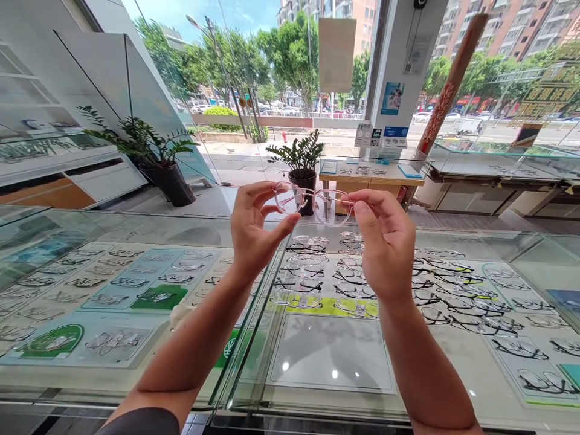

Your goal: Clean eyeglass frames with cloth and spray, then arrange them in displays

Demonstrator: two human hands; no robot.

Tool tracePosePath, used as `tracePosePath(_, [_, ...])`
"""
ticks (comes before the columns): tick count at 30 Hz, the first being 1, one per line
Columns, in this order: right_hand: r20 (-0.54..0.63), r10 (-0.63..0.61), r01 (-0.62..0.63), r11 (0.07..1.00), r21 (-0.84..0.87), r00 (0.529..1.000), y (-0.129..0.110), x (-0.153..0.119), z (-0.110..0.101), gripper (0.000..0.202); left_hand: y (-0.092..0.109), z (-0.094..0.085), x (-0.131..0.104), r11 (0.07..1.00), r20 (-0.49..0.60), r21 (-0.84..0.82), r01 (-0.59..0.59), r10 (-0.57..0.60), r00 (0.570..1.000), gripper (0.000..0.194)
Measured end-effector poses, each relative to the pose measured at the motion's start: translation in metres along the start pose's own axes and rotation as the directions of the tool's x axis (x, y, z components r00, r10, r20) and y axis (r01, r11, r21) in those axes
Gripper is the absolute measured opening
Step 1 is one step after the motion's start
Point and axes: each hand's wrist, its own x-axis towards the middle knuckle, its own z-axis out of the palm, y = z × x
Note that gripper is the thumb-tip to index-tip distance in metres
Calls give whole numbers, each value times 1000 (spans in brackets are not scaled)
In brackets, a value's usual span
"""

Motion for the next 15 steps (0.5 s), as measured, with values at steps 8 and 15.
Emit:
tracePosePath(8, [-4,25,-24,997,77,1000,5,1,-1,22,0,-3,0,999,34,-34,12,-11,999,58])
tracePosePath(15, [80,-164,180,942,-281,983,-1,9,-11,12,15,-14,4,960,95,202,-195,179,979,66])
